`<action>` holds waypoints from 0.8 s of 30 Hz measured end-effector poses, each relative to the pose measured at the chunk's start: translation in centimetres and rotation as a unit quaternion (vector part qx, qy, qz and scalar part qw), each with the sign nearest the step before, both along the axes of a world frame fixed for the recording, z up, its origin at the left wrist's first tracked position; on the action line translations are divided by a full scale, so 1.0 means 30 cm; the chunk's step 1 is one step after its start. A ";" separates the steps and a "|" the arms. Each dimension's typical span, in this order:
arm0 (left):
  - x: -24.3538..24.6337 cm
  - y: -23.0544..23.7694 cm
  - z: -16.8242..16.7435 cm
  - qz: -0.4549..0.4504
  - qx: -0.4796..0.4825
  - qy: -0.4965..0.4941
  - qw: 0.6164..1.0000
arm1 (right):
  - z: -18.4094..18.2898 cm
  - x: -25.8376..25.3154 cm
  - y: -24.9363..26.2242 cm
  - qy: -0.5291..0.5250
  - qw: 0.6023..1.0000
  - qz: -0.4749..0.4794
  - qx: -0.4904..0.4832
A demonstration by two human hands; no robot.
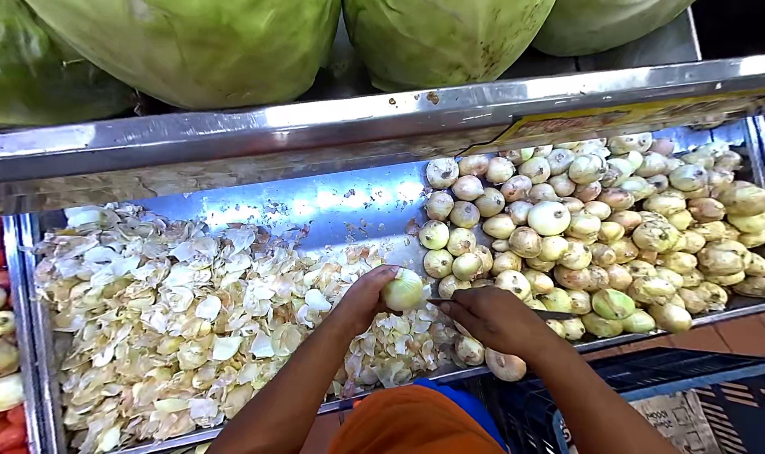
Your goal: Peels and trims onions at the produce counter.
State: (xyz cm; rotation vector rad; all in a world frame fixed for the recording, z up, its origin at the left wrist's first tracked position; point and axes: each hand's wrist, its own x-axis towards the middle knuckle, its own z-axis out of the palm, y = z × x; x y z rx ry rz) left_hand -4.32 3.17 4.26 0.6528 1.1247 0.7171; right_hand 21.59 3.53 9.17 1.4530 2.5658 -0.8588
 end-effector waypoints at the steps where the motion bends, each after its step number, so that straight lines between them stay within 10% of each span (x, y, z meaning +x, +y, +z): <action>1: 0.002 -0.002 -0.004 -0.001 0.010 -0.004 1.000 | -0.007 0.000 -0.002 -0.012 0.999 -0.015 0.047; 24: 0.164 -0.095 -0.094 0.198 -0.121 0.021 0.972 | -0.153 -0.073 -0.082 -0.102 0.976 0.076 0.178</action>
